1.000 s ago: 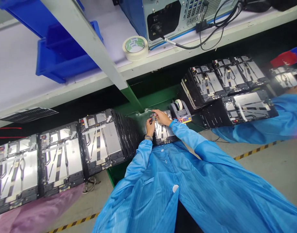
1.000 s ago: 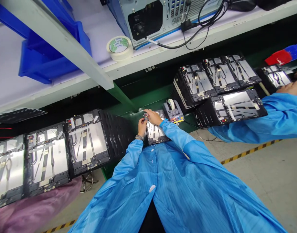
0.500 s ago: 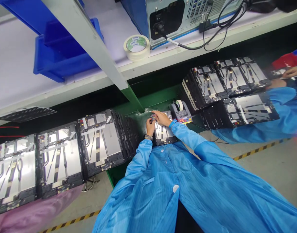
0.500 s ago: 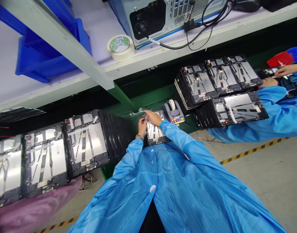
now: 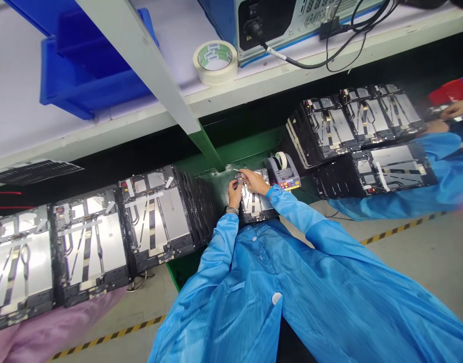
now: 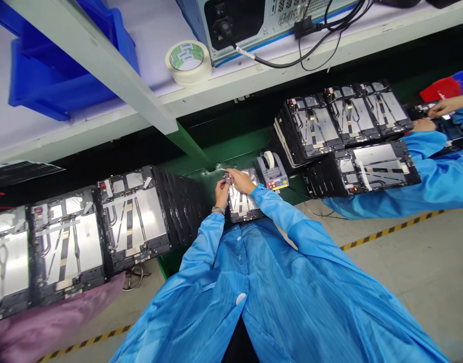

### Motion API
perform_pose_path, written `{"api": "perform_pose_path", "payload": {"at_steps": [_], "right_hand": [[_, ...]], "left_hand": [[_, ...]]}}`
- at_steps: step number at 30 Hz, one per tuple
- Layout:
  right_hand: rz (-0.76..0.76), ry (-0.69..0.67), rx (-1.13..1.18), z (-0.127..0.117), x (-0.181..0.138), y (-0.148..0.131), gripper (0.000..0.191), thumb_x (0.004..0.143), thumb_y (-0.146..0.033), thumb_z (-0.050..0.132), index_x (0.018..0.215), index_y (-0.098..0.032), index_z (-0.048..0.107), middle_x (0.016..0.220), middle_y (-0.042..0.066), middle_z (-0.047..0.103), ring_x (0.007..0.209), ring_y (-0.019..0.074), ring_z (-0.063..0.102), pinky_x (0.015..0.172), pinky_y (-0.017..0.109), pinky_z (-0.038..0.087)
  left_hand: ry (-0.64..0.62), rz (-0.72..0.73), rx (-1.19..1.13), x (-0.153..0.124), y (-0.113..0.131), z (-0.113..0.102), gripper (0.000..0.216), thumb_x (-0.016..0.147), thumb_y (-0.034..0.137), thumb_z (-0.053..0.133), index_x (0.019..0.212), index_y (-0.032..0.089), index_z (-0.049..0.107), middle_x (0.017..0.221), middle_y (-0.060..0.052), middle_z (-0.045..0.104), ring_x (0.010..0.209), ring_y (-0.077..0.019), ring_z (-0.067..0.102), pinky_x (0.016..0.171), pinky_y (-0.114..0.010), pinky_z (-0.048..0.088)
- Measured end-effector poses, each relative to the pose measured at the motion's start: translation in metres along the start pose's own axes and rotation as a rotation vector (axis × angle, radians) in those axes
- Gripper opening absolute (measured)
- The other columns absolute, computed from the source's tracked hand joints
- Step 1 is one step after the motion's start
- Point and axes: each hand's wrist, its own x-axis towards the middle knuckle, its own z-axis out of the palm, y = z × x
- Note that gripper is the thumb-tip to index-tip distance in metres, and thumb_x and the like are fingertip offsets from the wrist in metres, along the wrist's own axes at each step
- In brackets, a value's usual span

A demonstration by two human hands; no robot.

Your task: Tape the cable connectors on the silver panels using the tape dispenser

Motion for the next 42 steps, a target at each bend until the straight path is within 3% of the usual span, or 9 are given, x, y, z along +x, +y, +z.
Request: {"api": "perform_pose_path", "payload": {"at_steps": [2,5,9,12,25,33,38,42], "right_hand": [[0.07,0.131,0.168,0.0,-0.007,-0.01,0.06,0.086,-0.01,0.057,0.145,-0.018,0.059,0.114,0.009,0.07,0.101,0.0235,0.063,0.096,0.038,0.052],[0.254,0.275,0.674,0.007,-0.026,-0.026,0.053,0.084,-0.019,0.067,0.137,-0.02,0.061,0.094,0.001,0.069,0.075,0.0162,0.058,0.073,0.028,0.051],[0.512,0.277,1.416,0.029,-0.058,-0.041,0.048,0.08,-0.021,0.073,0.126,-0.023,0.063,0.088,0.0,0.073,0.062,0.0128,0.055,0.056,0.024,0.045],[0.581,0.293,1.682,0.046,-0.07,-0.047,0.044,0.083,-0.017,0.068,0.126,-0.022,0.063,0.09,0.001,0.076,0.067,0.0146,0.061,0.06,0.025,0.05],[0.656,0.299,1.795,0.054,-0.061,-0.052,0.029,0.095,-0.026,0.054,0.121,-0.019,0.065,0.086,0.004,0.073,0.067,0.0181,0.061,0.061,0.029,0.053],[0.668,0.303,1.717,0.051,-0.059,-0.054,0.028,0.099,-0.035,0.052,0.118,-0.02,0.065,0.088,0.006,0.072,0.07,0.0202,0.063,0.063,0.031,0.055],[0.677,0.312,1.718,0.051,-0.056,-0.05,0.028,0.103,-0.039,0.048,0.113,-0.02,0.065,0.092,0.008,0.072,0.075,0.0208,0.064,0.066,0.032,0.056],[0.69,0.317,1.703,0.052,-0.054,-0.048,0.029,0.102,-0.041,0.049,0.112,-0.02,0.066,0.094,0.009,0.073,0.077,0.0215,0.065,0.068,0.033,0.056]], "left_hand": [[0.001,-0.005,-0.003,0.0,0.001,0.0,0.031,0.089,0.031,0.077,0.117,0.02,0.067,0.121,-0.009,0.073,0.119,-0.0201,0.069,0.112,-0.041,0.051],[-0.014,0.01,-0.013,0.0,0.003,-0.001,0.034,0.088,0.028,0.077,0.12,0.02,0.067,0.124,-0.01,0.073,0.121,-0.0202,0.069,0.113,-0.041,0.051],[-0.046,0.085,-0.052,-0.002,0.005,-0.004,0.038,0.089,0.022,0.074,0.127,0.023,0.064,0.132,-0.009,0.071,0.125,-0.0191,0.068,0.115,-0.04,0.05],[-0.054,0.144,-0.066,-0.002,0.007,-0.006,0.045,0.088,0.021,0.073,0.131,0.024,0.061,0.138,-0.009,0.068,0.128,-0.0179,0.066,0.117,-0.037,0.049],[-0.093,0.187,-0.019,-0.001,0.016,-0.01,0.056,0.084,0.015,0.072,0.137,0.028,0.06,0.146,-0.007,0.064,0.133,-0.0207,0.063,0.12,-0.039,0.048],[-0.071,0.207,0.026,-0.003,0.019,-0.011,0.054,0.082,0.013,0.071,0.133,0.027,0.063,0.148,-0.007,0.057,0.134,-0.0224,0.061,0.115,-0.037,0.05],[-0.093,0.259,0.13,-0.005,0.024,-0.013,0.041,0.084,0.011,0.07,0.121,0.027,0.07,0.157,-0.01,0.045,0.146,-0.0266,0.051,0.116,-0.039,0.049],[-0.108,0.295,0.219,-0.007,0.028,-0.013,0.025,0.089,0.011,0.067,0.106,0.026,0.076,0.158,-0.008,0.044,0.155,-0.0266,0.04,0.127,-0.04,0.038]]}}
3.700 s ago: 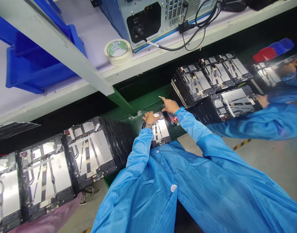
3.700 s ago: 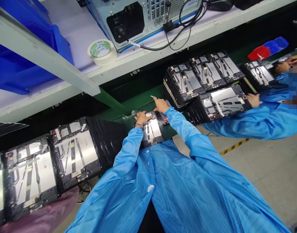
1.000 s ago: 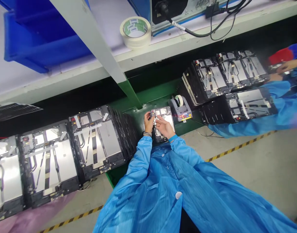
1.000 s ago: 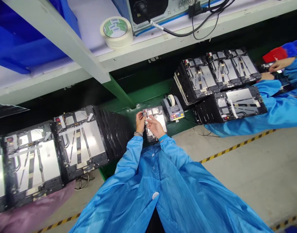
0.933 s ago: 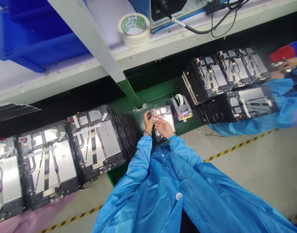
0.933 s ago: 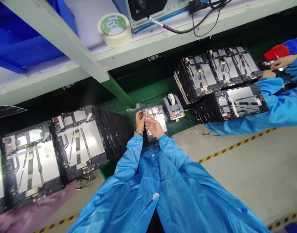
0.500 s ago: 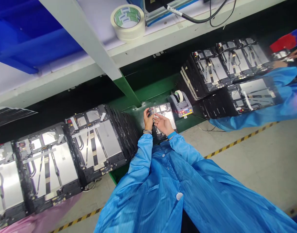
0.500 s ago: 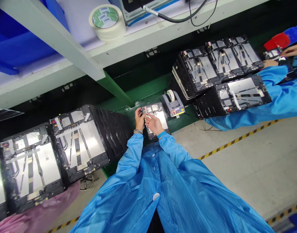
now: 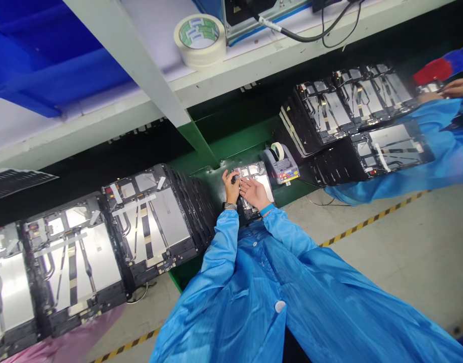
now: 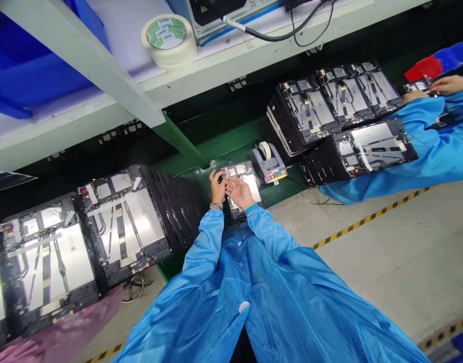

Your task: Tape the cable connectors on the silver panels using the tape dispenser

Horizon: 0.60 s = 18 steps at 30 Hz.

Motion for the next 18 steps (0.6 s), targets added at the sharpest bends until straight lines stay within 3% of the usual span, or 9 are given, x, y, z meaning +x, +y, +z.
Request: {"api": "perform_pose_path", "payload": {"at_steps": [6,12,14,16,18], "right_hand": [[0.0,0.027,0.011,-0.001,0.006,-0.003,0.028,0.101,-0.039,0.048,0.108,-0.019,0.066,0.087,0.009,0.073,0.071,0.0212,0.062,0.065,0.035,0.055],[-0.048,0.075,-0.346,-0.016,-0.004,0.002,0.021,0.089,-0.029,0.058,0.102,-0.017,0.069,0.068,0.002,0.063,0.053,0.0166,0.046,0.056,0.032,0.047],[-0.198,0.132,-0.57,-0.019,-0.009,0.001,0.026,0.088,-0.024,0.061,0.11,-0.018,0.073,0.071,0.002,0.064,0.059,0.018,0.051,0.064,0.032,0.049],[-0.441,0.152,-0.986,-0.02,-0.011,-0.006,0.036,0.089,-0.018,0.06,0.121,-0.021,0.075,0.084,0.005,0.07,0.076,0.0224,0.061,0.078,0.035,0.052],[-0.605,0.09,-1.441,-0.018,-0.009,-0.016,0.044,0.092,-0.014,0.057,0.13,-0.023,0.075,0.103,0.011,0.074,0.094,0.0281,0.066,0.091,0.04,0.051]], "left_hand": [[0.0,0.001,0.115,-0.004,0.006,0.0,0.022,0.092,0.012,0.067,0.103,0.027,0.079,0.161,-0.006,0.042,0.151,-0.032,0.041,0.133,-0.05,0.024],[-0.018,0.001,0.18,-0.003,0.01,-0.004,0.022,0.093,0.015,0.068,0.105,0.029,0.08,0.157,-0.007,0.046,0.15,-0.0348,0.041,0.13,-0.055,0.025],[-0.025,-0.004,0.17,-0.003,0.01,-0.005,0.022,0.093,0.016,0.069,0.106,0.03,0.08,0.157,-0.006,0.046,0.15,-0.0348,0.04,0.13,-0.055,0.024],[-0.021,-0.004,0.146,-0.003,0.009,-0.005,0.021,0.092,0.018,0.071,0.105,0.031,0.08,0.157,-0.006,0.047,0.15,-0.0344,0.04,0.131,-0.054,0.023],[-0.013,-0.003,0.127,-0.002,0.008,-0.005,0.02,0.091,0.019,0.072,0.105,0.031,0.08,0.157,-0.005,0.047,0.151,-0.0341,0.039,0.131,-0.054,0.023]]}}
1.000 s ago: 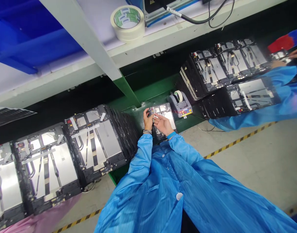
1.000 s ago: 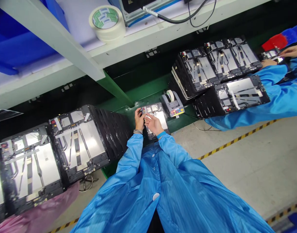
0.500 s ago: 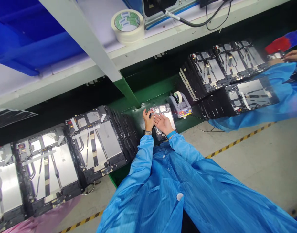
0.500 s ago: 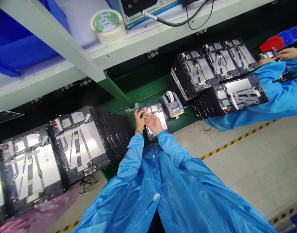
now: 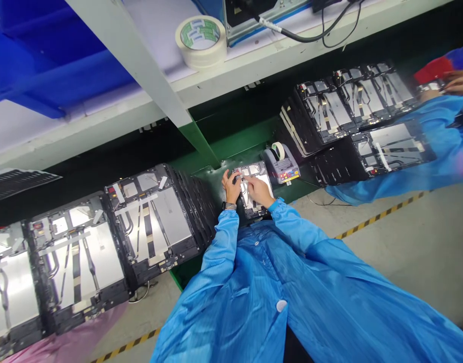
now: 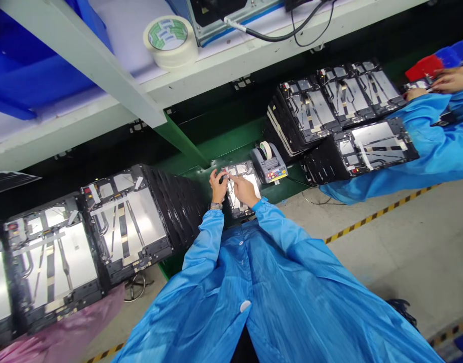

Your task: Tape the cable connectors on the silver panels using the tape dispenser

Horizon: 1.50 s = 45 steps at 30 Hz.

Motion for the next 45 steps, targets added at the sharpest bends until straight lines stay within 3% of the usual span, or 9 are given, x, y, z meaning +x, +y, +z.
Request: {"api": "perform_pose_path", "payload": {"at_steps": [4,10,15,20,25,31,38,41,45], "right_hand": [[-0.15,-0.206,-0.404,-0.013,0.016,0.001,0.052,0.094,-0.01,0.057,0.142,-0.023,0.071,0.115,0.019,0.072,0.099,0.0325,0.069,0.092,0.041,0.049],[-0.155,-0.284,-0.534,-0.022,0.024,0.003,0.059,0.097,-0.01,0.047,0.152,-0.024,0.064,0.119,0.015,0.076,0.111,0.0314,0.071,0.098,0.039,0.051],[-0.069,0.069,-0.253,-0.034,-0.013,0.016,0.048,0.101,-0.018,0.043,0.14,-0.019,0.072,0.134,0.011,0.074,0.122,0.0267,0.069,0.11,0.038,0.05],[0.137,0.436,-0.09,-0.041,-0.075,0.061,0.049,0.096,-0.035,0.053,0.135,-0.012,0.072,0.12,0.017,0.07,0.098,0.0277,0.068,0.101,0.046,0.056],[0.205,0.307,0.124,-0.032,-0.084,0.094,0.064,0.092,-0.051,0.061,0.145,-0.015,0.066,0.139,0.017,0.063,0.125,0.0299,0.063,0.116,0.049,0.049],[0.185,0.304,0.26,-0.024,-0.075,0.104,0.067,0.086,-0.054,0.07,0.142,-0.016,0.071,0.152,0.017,0.061,0.144,0.0312,0.056,0.128,0.046,0.037],[0.233,0.299,0.365,-0.037,-0.087,0.074,0.08,0.084,-0.056,0.075,0.152,-0.015,0.062,0.156,0.014,0.062,0.146,0.0327,0.057,0.129,0.054,0.036],[0.215,0.225,0.405,-0.065,-0.103,0.039,0.081,0.084,-0.055,0.079,0.154,-0.018,0.061,0.15,0.012,0.066,0.14,0.0331,0.063,0.125,0.056,0.042],[0.173,0.121,0.449,-0.116,-0.122,-0.009,0.075,0.083,-0.052,0.085,0.149,-0.021,0.066,0.146,0.011,0.069,0.134,0.0339,0.068,0.12,0.053,0.051]], "left_hand": [[-0.012,-0.034,0.025,0.001,0.0,-0.001,0.019,0.093,0.021,0.071,0.106,0.032,0.081,0.159,-0.005,0.047,0.152,-0.0352,0.037,0.13,-0.058,0.023],[-0.016,-0.037,0.163,0.002,0.007,0.0,0.014,0.097,0.028,0.07,0.106,0.029,0.08,0.158,-0.007,0.048,0.15,-0.0335,0.04,0.127,-0.056,0.028],[0.044,0.012,0.163,0.007,0.011,0.002,0.018,0.089,0.024,0.078,0.107,0.026,0.076,0.156,-0.01,0.049,0.148,-0.0337,0.044,0.126,-0.053,0.031],[0.072,0.066,0.044,0.015,0.007,0.004,0.048,0.084,0.019,0.081,0.129,0.023,0.064,0.154,-0.015,0.049,0.148,-0.0295,0.047,0.127,-0.045,0.033],[0.08,-0.172,-0.078,-0.023,-0.009,0.007,0.072,0.096,0.032,0.069,0.159,0.019,0.036,0.164,-0.021,0.042,0.15,-0.0269,0.05,0.126,-0.043,0.038],[-0.092,-0.218,-0.015,-0.09,-0.009,0.017,0.069,0.103,0.046,0.055,0.164,0.019,0.037,0.18,-0.014,0.021,0.169,-0.0233,0.016,0.138,-0.039,0.011],[-0.018,-0.162,-0.098,-0.101,0.035,0.012,0.07,0.102,0.054,0.055,0.164,0.023,0.043,0.175,-0.013,0.035,0.167,-0.0264,0.023,0.138,-0.047,0.013],[-0.02,-0.118,-0.19,-0.125,0.071,-0.01,0.074,0.105,0.058,0.049,0.168,0.021,0.035,0.174,-0.015,0.038,0.165,-0.027,0.03,0.138,-0.046,0.018],[-0.075,-0.046,-0.366,-0.164,0.136,-0.059,0.075,0.11,0.056,0.04,0.174,0.024,0.019,0.18,-0.007,0.024,0.167,-0.0222,0.023,0.139,-0.041,0.015]]}}
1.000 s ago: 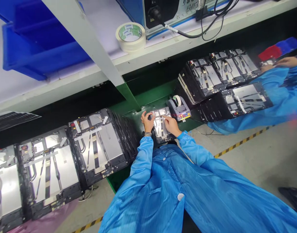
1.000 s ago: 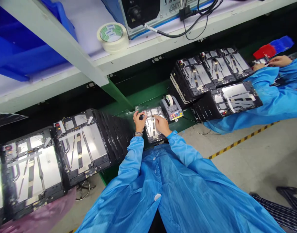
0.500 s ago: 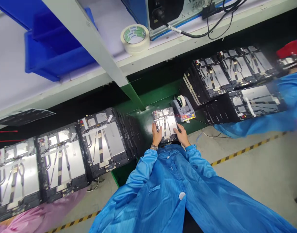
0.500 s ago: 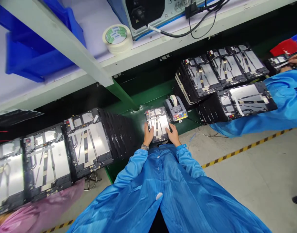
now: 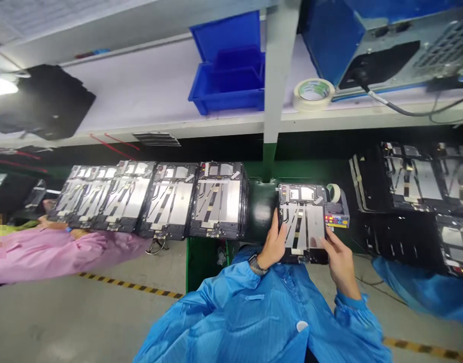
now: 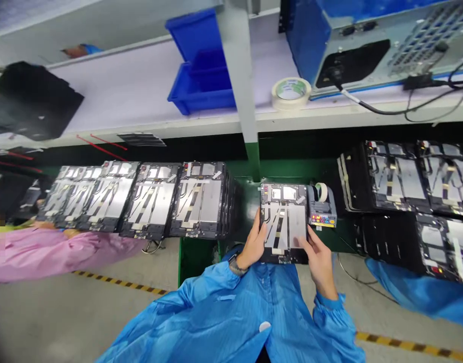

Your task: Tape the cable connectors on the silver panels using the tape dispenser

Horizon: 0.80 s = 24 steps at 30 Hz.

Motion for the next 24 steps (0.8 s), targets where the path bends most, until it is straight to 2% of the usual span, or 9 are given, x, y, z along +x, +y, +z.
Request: {"api": "perform_pose_path", "payload": {"at_steps": [2,4,8,11,13,16,19,21,24], "right_hand": [[-0.021,-0.082,0.002,-0.005,-0.004,-0.027,0.069,0.085,-0.051,0.085,0.146,-0.023,0.069,0.145,0.011,0.07,0.133,0.0338,0.069,0.118,0.05,0.054],[-0.061,-0.162,0.036,0.004,-0.005,-0.051,0.064,0.088,-0.049,0.084,0.145,-0.024,0.07,0.145,0.011,0.071,0.133,0.0321,0.069,0.117,0.047,0.055],[-0.122,-0.386,0.163,0.047,-0.008,-0.099,0.06,0.09,-0.045,0.083,0.146,-0.027,0.069,0.14,0.011,0.074,0.125,0.0279,0.073,0.109,0.042,0.06],[-0.137,-0.68,0.146,0.078,-0.013,-0.132,0.056,0.092,-0.049,0.079,0.144,-0.03,0.07,0.134,0.011,0.076,0.111,0.0289,0.077,0.099,0.046,0.064],[-0.153,-0.813,0.087,0.091,-0.013,-0.144,0.049,0.093,-0.053,0.077,0.138,-0.034,0.074,0.127,0.01,0.078,0.105,0.0302,0.077,0.099,0.05,0.063],[-0.163,-0.803,0.029,0.1,-0.001,-0.137,0.042,0.091,-0.058,0.077,0.126,-0.034,0.079,0.117,0.009,0.08,0.099,0.03,0.077,0.099,0.052,0.062],[-0.105,-0.708,0.022,0.099,0.02,-0.106,0.043,0.087,-0.062,0.079,0.117,-0.031,0.081,0.109,0.009,0.082,0.091,0.0284,0.076,0.088,0.047,0.064],[-0.058,-0.64,0.033,0.095,0.033,-0.083,0.044,0.085,-0.062,0.081,0.113,-0.029,0.082,0.105,0.01,0.082,0.087,0.0276,0.075,0.081,0.045,0.063],[-0.008,-0.573,0.062,0.092,0.043,-0.059,0.044,0.084,-0.062,0.081,0.11,-0.027,0.083,0.102,0.01,0.082,0.083,0.0265,0.074,0.077,0.043,0.062]], "left_hand": [[0.024,0.054,-0.06,-0.015,0.04,-0.017,0.071,0.111,0.053,0.04,0.174,0.026,0.022,0.18,-0.003,0.025,0.167,-0.0216,0.022,0.14,-0.04,0.013],[0.055,0.088,-0.082,-0.024,0.075,-0.039,0.069,0.11,0.053,0.045,0.172,0.028,0.028,0.178,-0.001,0.029,0.166,-0.0227,0.026,0.14,-0.04,0.014],[0.193,0.076,-0.068,-0.037,0.126,-0.093,0.069,0.103,0.053,0.061,0.165,0.027,0.046,0.174,-0.002,0.04,0.165,-0.0272,0.03,0.139,-0.041,0.018],[0.414,0.051,-0.016,-0.051,0.153,-0.153,0.066,0.095,0.052,0.073,0.153,0.023,0.062,0.164,-0.005,0.054,0.161,-0.0312,0.038,0.136,-0.045,0.029],[0.56,0.025,-0.013,-0.063,0.166,-0.204,0.066,0.089,0.05,0.08,0.146,0.02,0.068,0.15,-0.007,0.068,0.15,-0.0337,0.054,0.129,-0.047,0.043],[0.73,0.048,-0.019,-0.076,0.178,-0.289,0.066,0.088,0.043,0.08,0.149,0.021,0.065,0.133,-0.008,0.078,0.13,-0.0312,0.071,0.11,-0.046,0.061],[0.793,0.014,-0.018,-0.075,0.179,-0.358,0.065,0.089,0.035,0.079,0.15,0.018,0.063,0.124,-0.009,0.081,0.115,-0.0261,0.077,0.098,-0.041,0.066],[0.795,-0.041,-0.027,-0.069,0.176,-0.386,0.065,0.088,0.031,0.078,0.149,0.017,0.063,0.119,-0.009,0.082,0.108,-0.0235,0.079,0.093,-0.038,0.068],[0.747,-0.112,-0.034,-0.056,0.17,-0.399,0.064,0.088,0.03,0.078,0.149,0.018,0.063,0.112,-0.007,0.083,0.1,-0.0215,0.08,0.087,-0.037,0.069]]}}
